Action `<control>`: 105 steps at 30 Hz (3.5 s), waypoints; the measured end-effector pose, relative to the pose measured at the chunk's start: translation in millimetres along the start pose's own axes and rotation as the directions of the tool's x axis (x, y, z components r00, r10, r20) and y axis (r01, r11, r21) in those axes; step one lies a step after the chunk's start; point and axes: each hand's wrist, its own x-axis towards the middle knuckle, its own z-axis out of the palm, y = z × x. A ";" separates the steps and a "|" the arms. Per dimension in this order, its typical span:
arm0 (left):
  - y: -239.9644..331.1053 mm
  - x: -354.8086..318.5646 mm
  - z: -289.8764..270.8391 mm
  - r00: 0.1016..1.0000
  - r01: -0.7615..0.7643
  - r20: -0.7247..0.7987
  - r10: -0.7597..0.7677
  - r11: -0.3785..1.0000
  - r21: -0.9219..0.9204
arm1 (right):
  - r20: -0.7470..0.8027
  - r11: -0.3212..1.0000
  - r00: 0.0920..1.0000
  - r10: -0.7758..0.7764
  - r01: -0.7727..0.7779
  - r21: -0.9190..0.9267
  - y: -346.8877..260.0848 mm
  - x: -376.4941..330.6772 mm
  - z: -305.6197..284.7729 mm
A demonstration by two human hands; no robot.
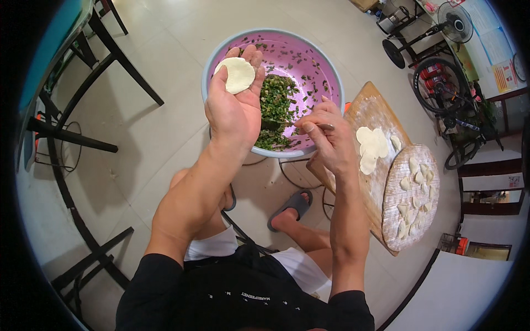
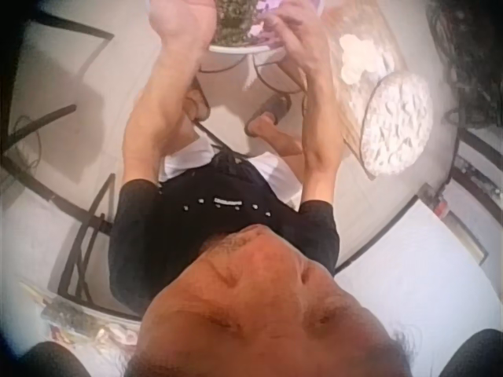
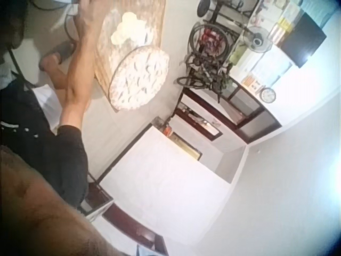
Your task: The person sits and repeatedly scoops a green vegetable filling from a pink bowl into round dough wrappers held in their left hand. They fold and seal the edges of the wrappers to form dumplings, then place the finished dumplings onto a floured wooden board. The process is repeated continuously throughout the clip.
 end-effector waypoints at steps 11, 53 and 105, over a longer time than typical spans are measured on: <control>-0.2 14.0 -7.5 1.000 -0.011 -0.022 0.010 0.999 -0.040 | 0.254 0.999 0.966 -0.040 0.048 -0.025 -6.0 14.6 3.1; 3.3 15.9 -18.6 0.954 0.285 -0.125 -0.273 0.955 0.084 | -0.287 0.750 0.787 0.546 -0.306 0.586 38.0 8.7 -15.7; 26.4 34.4 -18.3 0.959 0.239 -0.157 -0.238 0.971 -0.009 | -0.214 0.891 0.866 0.452 -0.424 0.165 -7.5 19.1 18.1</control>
